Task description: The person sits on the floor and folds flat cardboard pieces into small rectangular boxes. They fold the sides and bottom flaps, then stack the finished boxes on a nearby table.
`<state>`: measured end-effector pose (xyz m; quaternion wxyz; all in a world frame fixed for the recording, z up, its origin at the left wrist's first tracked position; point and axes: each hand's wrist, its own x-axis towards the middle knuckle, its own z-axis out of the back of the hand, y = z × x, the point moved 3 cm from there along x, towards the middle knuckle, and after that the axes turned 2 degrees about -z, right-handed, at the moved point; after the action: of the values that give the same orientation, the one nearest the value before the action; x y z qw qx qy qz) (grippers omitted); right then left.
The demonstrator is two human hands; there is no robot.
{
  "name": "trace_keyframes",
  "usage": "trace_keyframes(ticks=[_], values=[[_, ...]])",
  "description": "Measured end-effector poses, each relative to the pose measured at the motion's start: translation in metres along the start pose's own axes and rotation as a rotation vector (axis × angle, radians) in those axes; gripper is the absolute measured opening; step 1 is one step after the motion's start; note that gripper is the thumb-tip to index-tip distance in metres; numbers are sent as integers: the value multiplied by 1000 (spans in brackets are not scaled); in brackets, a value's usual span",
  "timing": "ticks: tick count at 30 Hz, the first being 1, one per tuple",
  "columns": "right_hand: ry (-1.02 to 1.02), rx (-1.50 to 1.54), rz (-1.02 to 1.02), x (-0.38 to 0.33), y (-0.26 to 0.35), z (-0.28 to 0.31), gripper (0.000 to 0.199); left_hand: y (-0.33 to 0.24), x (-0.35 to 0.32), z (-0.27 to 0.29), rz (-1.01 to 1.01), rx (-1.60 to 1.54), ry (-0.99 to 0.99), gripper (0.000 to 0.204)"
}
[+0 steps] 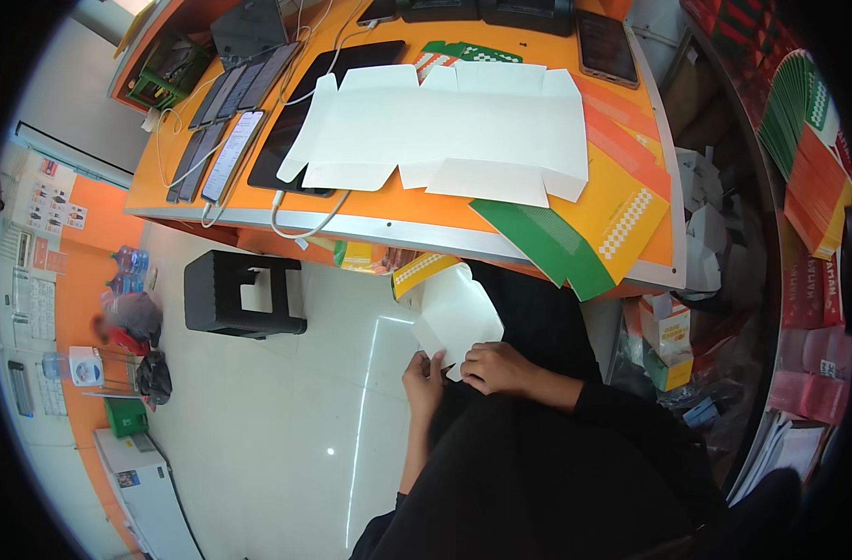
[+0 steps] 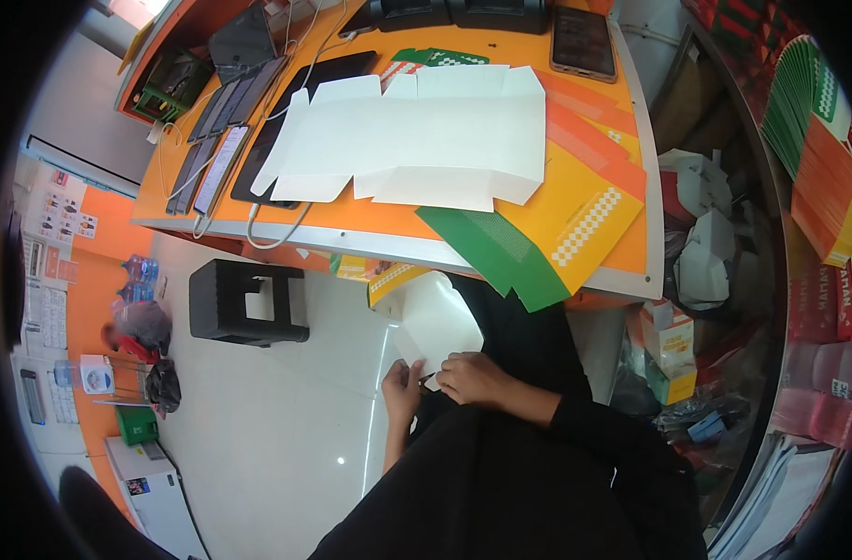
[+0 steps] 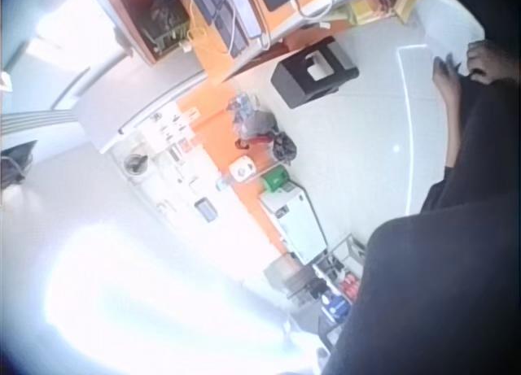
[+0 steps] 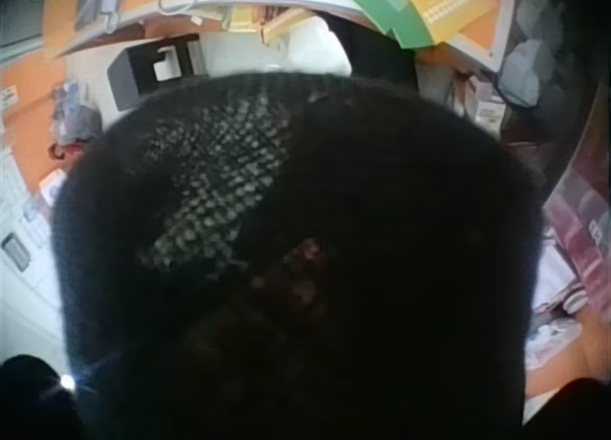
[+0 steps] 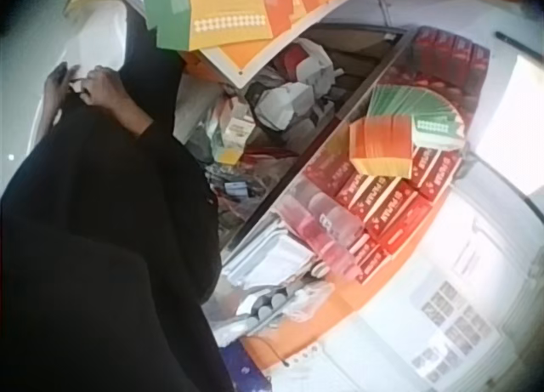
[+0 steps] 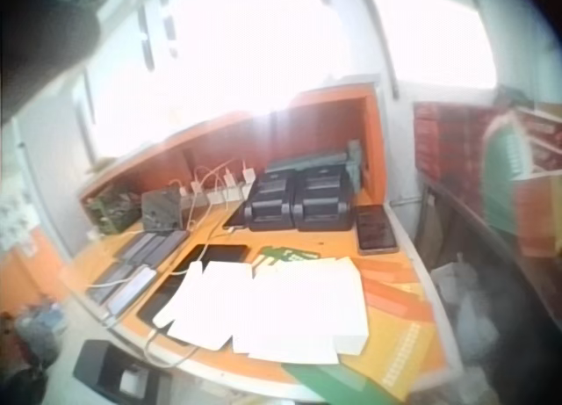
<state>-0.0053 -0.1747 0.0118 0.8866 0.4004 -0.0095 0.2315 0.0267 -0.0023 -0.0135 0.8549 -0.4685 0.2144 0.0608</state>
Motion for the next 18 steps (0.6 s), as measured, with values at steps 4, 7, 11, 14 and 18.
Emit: trace_keyframes(ticks=[4, 7, 11, 14, 18], values=[[-124, 99, -155, -6, -3, 3, 11, 9, -3, -6, 62, -444, 124, 19], [-131, 292, -382, -7, -11, 3, 7, -4, -13, -7, 76, -566, 206, 19], [-83, 555, -698, -15, -44, -25, 16, -11, -20, -4, 67, -499, 257, 20], [-16, 515, -723, -16, -47, -32, 20, -8, -21, -4, 11, -436, 255, 19], [10, 386, -705, -6, -29, -21, 20, -8, -17, -6, -79, -22, 68, 22]])
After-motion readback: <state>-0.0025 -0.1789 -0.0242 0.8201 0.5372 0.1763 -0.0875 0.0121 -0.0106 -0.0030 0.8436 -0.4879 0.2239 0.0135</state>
